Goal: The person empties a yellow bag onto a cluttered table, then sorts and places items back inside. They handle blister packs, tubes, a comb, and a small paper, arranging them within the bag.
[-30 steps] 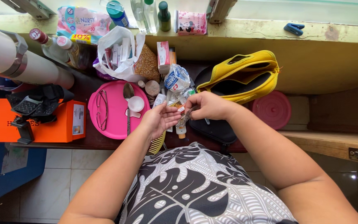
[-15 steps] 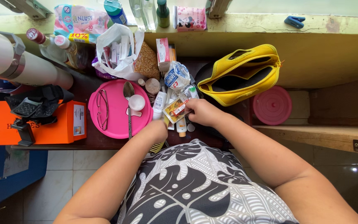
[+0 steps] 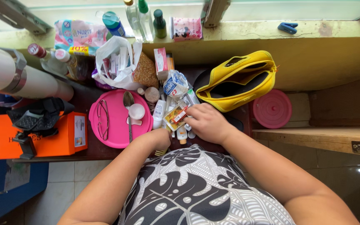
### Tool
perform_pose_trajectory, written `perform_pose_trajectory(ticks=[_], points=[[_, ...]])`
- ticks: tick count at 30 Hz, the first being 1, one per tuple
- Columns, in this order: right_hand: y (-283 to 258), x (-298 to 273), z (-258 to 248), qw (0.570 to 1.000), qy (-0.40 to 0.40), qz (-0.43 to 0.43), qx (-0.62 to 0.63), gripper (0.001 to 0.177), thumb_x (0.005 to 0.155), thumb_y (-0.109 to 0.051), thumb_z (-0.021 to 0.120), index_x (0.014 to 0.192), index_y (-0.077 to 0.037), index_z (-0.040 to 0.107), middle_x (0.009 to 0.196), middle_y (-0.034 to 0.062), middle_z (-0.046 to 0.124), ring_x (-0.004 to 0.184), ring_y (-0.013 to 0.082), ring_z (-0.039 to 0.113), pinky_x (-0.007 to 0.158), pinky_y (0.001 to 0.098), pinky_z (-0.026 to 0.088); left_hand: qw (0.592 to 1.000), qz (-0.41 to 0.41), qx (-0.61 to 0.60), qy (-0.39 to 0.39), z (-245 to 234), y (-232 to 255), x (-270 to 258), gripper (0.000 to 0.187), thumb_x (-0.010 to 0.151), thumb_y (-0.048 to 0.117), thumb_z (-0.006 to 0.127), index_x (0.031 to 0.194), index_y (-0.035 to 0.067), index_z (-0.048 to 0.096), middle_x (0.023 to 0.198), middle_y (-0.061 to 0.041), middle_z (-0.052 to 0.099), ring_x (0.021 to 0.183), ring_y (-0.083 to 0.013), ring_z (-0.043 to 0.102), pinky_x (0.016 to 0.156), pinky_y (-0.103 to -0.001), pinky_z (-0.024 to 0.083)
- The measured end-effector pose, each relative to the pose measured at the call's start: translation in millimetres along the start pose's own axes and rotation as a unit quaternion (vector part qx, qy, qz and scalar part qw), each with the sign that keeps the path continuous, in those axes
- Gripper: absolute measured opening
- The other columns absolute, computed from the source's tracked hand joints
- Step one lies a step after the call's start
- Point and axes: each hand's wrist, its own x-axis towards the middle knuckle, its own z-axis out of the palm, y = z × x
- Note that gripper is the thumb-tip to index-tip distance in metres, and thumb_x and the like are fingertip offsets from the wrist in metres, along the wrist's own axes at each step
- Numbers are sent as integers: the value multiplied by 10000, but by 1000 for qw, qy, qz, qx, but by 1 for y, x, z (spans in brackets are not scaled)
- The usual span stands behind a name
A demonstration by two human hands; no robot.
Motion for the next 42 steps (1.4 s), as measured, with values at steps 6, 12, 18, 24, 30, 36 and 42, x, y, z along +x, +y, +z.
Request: perform_pose_trajectory(ticks=[6,12,18,24,30,36,42], points=[[53,-39,-84,941,-29,232,-245,371,696,-104,638,1048,-152,744,1203,72,695,1215,310,601,1056,518,396,897,222,-144,354,-93,69,-5,144,846,206,686,883,86,756,1120,-157,718,1057,-350,662,950,-433,511],[54,-67,-62,922,-138,291,-213,349,802,-118,607,1098,-211,767,1225,48,702,1281,275,558,1171,580,292,838,270,110,461,-157,169,36,368,588,141,733,909,273,857,1502,-182,471,1246,-505,494,1021,-593,399],[32,-92,-45,921,-171,286,-200,356,818,-121,589,1131,-169,750,1206,68,705,1251,283,586,1169,536,320,853,295,15,430,-197,162,75,497,791,-32,598,1234,140,744,1384,-151,601,1160,-379,647,984,-423,524],[19,-84,-60,929,-162,315,-106,393,795,-159,666,1177,-85,718,1256,123,659,1188,303,609,1119,542,372,856,373,-138,332,-211,160,62,541,774,-139,496,1215,72,726,1316,-109,690,1210,-333,665,1058,-350,517],[42,-41,-91,929,126,342,58,538,874,-105,621,1398,-4,549,1458,275,487,1246,455,567,1029,467,507,839,440,-113,299,-206,179,33,559,760,-145,499,1231,54,724,1361,-144,650,1269,-337,621,1100,-360,471],[60,-17,-93,895,-78,421,-127,704,797,-163,692,1466,-286,511,1327,257,516,1061,470,600,946,535,505,864,389,-95,306,-219,181,10,549,762,-124,522,1226,82,730,1343,-120,670,1231,-325,641,1064,-343,490],[65,-23,-81,910,-20,401,-105,727,775,-209,709,1461,-276,478,1362,319,493,901,503,649,810,552,558,859,399,-111,302,-225,187,-1,563,751,-129,514,1228,77,731,1383,-118,652,1245,-318,638,1063,-341,485]])
